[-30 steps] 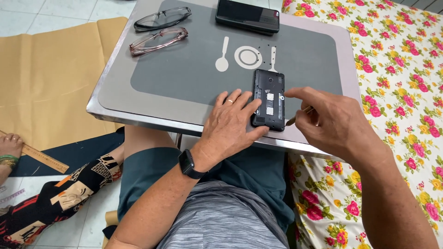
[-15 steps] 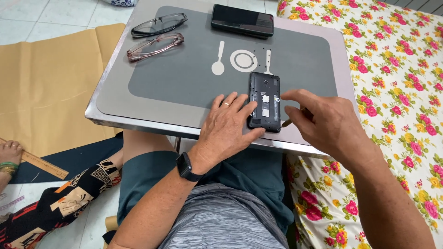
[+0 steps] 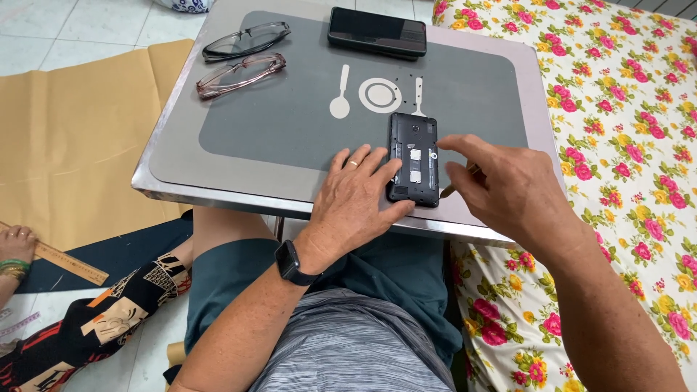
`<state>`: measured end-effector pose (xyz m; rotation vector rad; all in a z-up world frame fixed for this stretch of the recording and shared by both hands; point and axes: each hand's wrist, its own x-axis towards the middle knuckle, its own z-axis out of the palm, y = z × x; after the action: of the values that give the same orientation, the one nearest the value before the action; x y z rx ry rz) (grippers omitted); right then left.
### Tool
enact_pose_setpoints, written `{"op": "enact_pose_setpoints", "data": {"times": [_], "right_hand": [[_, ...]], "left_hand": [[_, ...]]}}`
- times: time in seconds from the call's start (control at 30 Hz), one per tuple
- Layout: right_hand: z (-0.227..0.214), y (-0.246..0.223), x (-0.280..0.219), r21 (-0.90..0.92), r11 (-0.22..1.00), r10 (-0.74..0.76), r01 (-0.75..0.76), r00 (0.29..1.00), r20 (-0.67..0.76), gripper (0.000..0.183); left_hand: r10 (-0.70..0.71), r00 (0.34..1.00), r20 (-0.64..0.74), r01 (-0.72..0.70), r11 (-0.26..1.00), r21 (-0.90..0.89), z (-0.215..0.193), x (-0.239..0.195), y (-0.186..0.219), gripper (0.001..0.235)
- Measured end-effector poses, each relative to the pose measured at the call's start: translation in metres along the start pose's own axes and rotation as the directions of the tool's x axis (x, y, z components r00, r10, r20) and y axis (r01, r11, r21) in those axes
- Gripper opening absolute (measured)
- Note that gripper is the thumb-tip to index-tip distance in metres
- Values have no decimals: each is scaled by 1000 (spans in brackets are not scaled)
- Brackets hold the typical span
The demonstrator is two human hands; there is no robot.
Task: The person uses a small screwdriver to remove screws from the back of a disassembled smartphone. They carefully place the removed screws onto a gray silicone mat on the table.
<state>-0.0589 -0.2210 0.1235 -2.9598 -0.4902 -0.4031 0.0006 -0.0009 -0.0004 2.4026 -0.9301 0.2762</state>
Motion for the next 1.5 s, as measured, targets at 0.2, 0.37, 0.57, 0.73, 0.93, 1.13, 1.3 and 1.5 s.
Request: {"op": "enact_pose_setpoints", "data": {"times": [0.2,0.37,0.57,0.73,0.93,1.13,1.3,1.5], "right_hand": [[-15,-14,4,43,998,49,-54,992,119,45],[-5,-3,0,7,1000,21,-22,999,35,29],[-7,-2,0,30,995,96,-99,990,103,35],[-15,-7,1,104,992,52,-66,990,129,43],[-6,-2,0,10,996,87,-88,993,81,31],[-12,-5,-2,123,983,117,-139,979,169,43],[-8,-5,-2,148,989,3,-9,999,40,46],[3,5,-5,48,999,-16,18,999,-39,30]], "left_hand": [[7,1000,-11,-7,1000,-10,-3,-1,1,68],[16,1000,-23,-16,1000,-2,1,0,0,68],[26,999,-27,-27,1000,-7,-1,-1,-1,68],[19,1000,0,-19,1000,-13,-3,-1,0,69],[11,1000,7,-11,1000,-19,-3,0,1,69],[27,1000,-13,-27,1000,-15,-2,-1,0,67],[36,998,-44,-37,999,-5,-1,-1,0,67],[15,1000,-19,-15,999,-29,-4,-1,1,68]]}}
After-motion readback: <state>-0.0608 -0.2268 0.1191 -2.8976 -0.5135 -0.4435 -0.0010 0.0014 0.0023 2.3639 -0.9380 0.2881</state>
